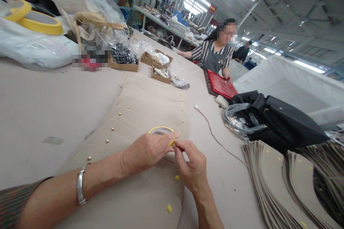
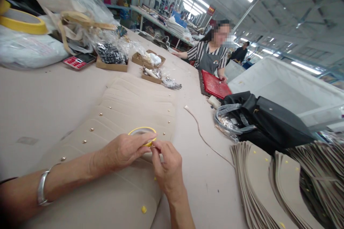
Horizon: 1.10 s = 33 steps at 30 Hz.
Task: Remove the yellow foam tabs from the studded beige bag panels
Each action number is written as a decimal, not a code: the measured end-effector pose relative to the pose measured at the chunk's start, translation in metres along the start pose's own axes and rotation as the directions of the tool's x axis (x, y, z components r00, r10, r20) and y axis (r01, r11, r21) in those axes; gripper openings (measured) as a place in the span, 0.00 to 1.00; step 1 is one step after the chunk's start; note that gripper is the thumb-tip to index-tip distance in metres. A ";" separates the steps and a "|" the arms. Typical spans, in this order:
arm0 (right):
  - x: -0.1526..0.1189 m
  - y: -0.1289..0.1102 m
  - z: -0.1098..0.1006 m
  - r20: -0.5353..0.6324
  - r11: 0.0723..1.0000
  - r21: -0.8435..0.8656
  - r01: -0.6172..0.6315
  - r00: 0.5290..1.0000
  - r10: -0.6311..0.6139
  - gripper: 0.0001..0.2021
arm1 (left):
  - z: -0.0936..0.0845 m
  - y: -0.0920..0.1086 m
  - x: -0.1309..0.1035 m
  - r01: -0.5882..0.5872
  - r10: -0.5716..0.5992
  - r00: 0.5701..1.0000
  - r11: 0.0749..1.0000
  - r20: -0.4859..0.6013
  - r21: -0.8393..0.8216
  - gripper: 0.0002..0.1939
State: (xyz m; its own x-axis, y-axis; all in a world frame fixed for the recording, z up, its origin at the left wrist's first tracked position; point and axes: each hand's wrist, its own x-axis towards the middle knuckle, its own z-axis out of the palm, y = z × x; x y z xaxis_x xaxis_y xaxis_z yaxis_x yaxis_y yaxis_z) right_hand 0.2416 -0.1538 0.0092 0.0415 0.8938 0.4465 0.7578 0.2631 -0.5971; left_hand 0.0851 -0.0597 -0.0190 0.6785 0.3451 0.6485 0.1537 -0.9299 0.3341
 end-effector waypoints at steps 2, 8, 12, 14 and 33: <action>-0.001 -0.001 0.000 0.000 0.995 -0.071 0.068 0.998 -0.068 0.10 | -0.001 0.003 0.000 -0.017 0.017 1.000 1.000 0.019 -0.005 0.16; -0.006 0.001 0.003 -0.061 0.941 -0.280 0.191 0.974 -0.216 0.10 | -0.008 0.008 0.003 0.061 -0.042 0.980 0.993 0.193 -0.097 0.09; -0.005 -0.003 0.008 -0.148 0.985 -0.170 0.027 0.988 -0.053 0.07 | -0.011 0.005 0.009 0.057 -0.054 0.979 0.998 0.195 -0.010 0.08; -0.002 -0.003 0.009 -0.155 0.979 0.046 -0.198 0.967 0.203 0.05 | -0.012 0.005 0.013 0.005 -0.014 0.985 0.999 0.174 0.052 0.09; 0.020 0.063 0.016 -0.012 0.797 0.173 -0.579 0.808 0.590 0.13 | 0.025 -0.019 0.017 -0.001 -0.105 0.918 0.963 0.383 0.268 0.03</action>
State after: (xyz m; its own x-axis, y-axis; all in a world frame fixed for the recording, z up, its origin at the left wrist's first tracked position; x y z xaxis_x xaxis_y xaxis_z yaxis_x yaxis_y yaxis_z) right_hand 0.2797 -0.1136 -0.0296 0.4883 0.8725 0.0167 0.4673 -0.2453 -0.8494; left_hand 0.1116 -0.0392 -0.0312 0.8817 0.3658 0.2981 0.3395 -0.9305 0.1378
